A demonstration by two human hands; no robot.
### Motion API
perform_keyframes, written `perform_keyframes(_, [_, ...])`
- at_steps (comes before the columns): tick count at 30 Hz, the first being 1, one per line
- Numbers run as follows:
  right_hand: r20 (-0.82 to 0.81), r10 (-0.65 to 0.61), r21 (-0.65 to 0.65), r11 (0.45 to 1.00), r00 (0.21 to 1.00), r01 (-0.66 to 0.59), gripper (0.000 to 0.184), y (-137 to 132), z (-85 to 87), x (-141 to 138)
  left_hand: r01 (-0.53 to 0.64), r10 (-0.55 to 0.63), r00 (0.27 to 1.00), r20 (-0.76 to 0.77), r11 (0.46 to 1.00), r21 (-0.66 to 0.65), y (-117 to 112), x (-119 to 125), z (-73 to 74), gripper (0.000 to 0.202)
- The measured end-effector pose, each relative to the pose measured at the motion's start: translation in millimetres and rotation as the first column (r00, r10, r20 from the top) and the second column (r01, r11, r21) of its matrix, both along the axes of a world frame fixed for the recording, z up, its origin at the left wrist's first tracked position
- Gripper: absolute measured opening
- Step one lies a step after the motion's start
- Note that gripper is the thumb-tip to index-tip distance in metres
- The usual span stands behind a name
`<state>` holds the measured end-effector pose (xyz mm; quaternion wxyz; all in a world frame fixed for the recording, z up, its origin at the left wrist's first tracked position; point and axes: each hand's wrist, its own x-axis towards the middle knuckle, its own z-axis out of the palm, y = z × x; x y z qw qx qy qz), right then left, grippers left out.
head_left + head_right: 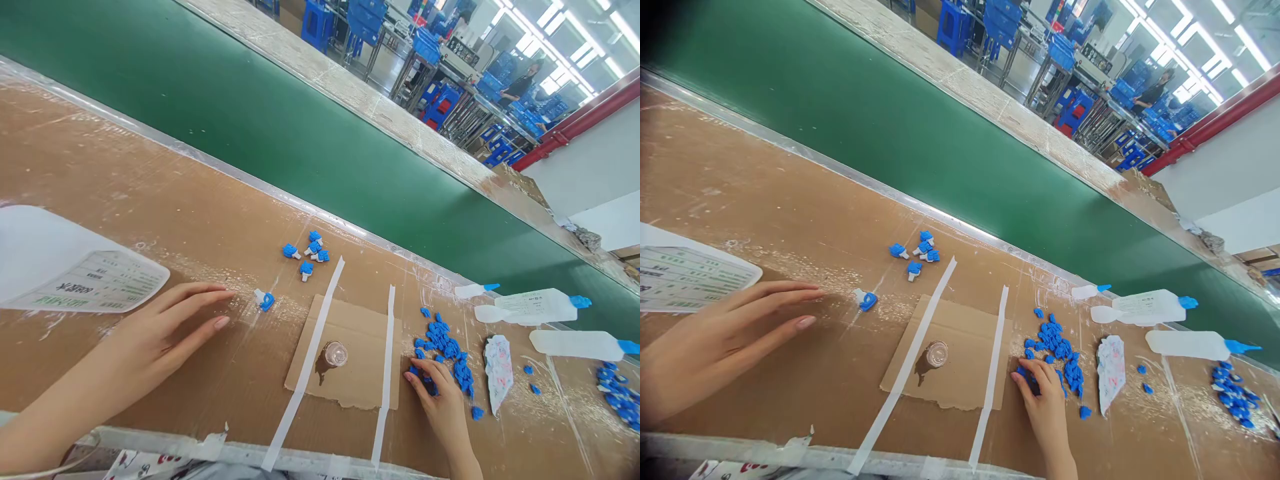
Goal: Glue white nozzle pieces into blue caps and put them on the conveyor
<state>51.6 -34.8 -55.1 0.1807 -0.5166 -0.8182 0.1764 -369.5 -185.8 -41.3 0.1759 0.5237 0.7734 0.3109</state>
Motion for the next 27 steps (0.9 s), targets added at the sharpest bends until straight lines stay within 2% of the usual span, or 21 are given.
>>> perform_keyframes(4, [0.031, -0.008, 0.010, 1.000, 0.999, 0.007, 0.039, 5, 3.2, 5, 0.003, -0.002, 0.999, 0.033, 0.999, -0.034, -7, -8, 2.7, 0.044])
perform_keyframes(8, [0.065, 0.061, -0.011, 0.998, 0.996, -0.060, 0.039, 9, 8.2, 11, 0.087, -0.086, 0.996, -0.032, 0.995, 0.044, 2, -10, -14.9, 0.037])
perform_keyframes(12, [0.058, 0.105, -0.006, 0.994, 0.993, -0.105, 0.039, 13, 9.4, 12, 0.256, -0.240, 0.953, -0.186, 0.964, 0.067, 18, -5, -28.7, 0.033])
perform_keyframes(15, [0.030, 0.124, 0.009, 0.992, 0.992, -0.124, 0.040, 16, 8.2, 8, 0.355, -0.346, 0.907, -0.239, 0.935, -0.010, 30, -1, -22.9, 0.035])
perform_keyframes(18, [0.025, 0.139, -0.005, 0.990, 0.990, -0.139, 0.040, 19, 7.1, 5, 0.371, -0.382, 0.883, -0.273, 0.924, -0.094, 40, -1, -11.9, 0.028])
perform_keyframes(21, [0.041, 0.120, 0.001, 0.993, 0.992, -0.120, 0.039, 18, 6.9, 2, 0.384, -0.399, 0.873, -0.280, 0.917, -0.107, 47, -1, -5.5, 0.018])
perform_keyframes(27, [0.073, 0.120, 0.016, 0.992, 0.990, -0.122, 0.041, 17, 10.5, -3, 0.409, -0.419, 0.880, -0.226, 0.908, -0.091, 52, -1, -10.5, 0.018])
